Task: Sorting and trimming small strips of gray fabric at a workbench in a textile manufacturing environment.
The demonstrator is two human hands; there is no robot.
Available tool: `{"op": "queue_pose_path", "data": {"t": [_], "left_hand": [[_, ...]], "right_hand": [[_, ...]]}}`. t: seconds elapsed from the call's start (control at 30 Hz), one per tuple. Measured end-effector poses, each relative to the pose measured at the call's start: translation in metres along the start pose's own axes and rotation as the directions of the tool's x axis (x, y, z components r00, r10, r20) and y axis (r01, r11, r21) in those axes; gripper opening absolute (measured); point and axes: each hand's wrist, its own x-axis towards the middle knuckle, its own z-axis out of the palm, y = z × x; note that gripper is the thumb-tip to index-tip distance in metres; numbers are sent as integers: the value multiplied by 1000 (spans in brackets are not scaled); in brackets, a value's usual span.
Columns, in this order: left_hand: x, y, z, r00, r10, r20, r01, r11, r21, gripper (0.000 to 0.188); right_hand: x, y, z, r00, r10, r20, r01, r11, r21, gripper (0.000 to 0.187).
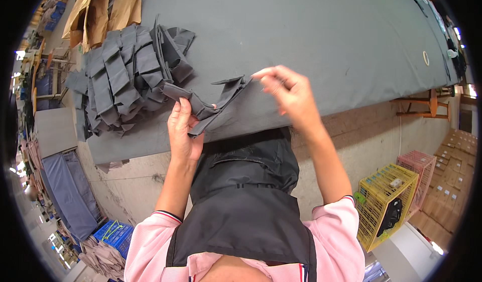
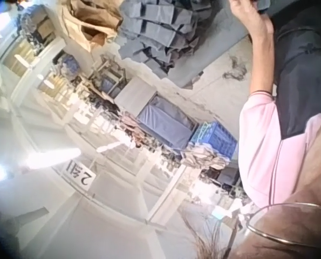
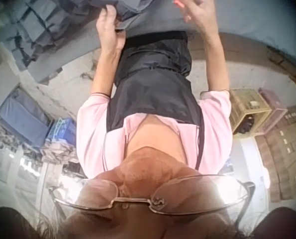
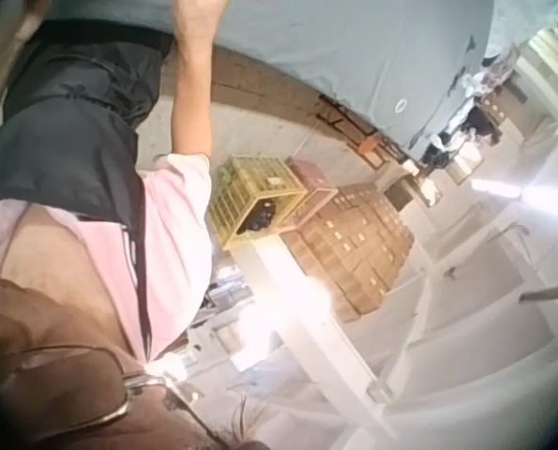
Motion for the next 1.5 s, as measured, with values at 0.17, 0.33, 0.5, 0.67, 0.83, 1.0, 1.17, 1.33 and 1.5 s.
{"op": "queue_pose_path", "data": {"t": [0.17, 0.33, 0.5, 0.67, 0.83, 1.0, 1.17, 1.33, 1.5], "left_hand": [[6, -4, 7, 996, -90, -19, 89, 995, -43, 20], [8, -10, -2, 995, -71, 70, 75, 996, -52, 19], [12, -10, 11, 1000, 3, 26, -3, 1000, 3, 23], [11, 1, 22, 999, -24, 22, 23, 998, 65, 28], [16, 1, 23, 999, 24, 38, -28, 994, 106, 29], [14, -3, 28, 999, 51, -12, -49, 986, 162, 27], [11, -6, 29, 998, 56, -9, -53, 980, 192, 26], [6, -15, 46, 998, 65, 8, -65, 974, 219, 24], [-1, -15, 50, 996, 79, -48, -66, 970, 232, 23]], "right_hand": [[-20, 21, 38, 913, -400, 76, 404, 913, -59, 25], [-21, 28, 45, 873, -486, 39, 482, 849, -216, 13], [-37, 5, 7, 962, -211, 173, 104, 870, 481, 10], [-2, 6, -40, 931, -176, -319, 206, 976, 64, 15], [63, 49, -111, 851, -300, -430, 73, 879, -470, 20], [75, 75, -113, 867, -360, -345, 64, 767, -639, 21], [41, 47, -67, 742, -626, -241, 362, 676, -642, 26], [-21, 18, -1, 947, -233, 220, 287, 922, -259, 22], [-53, -13, -20, 605, -602, 522, 332, 786, 521, 25]]}}
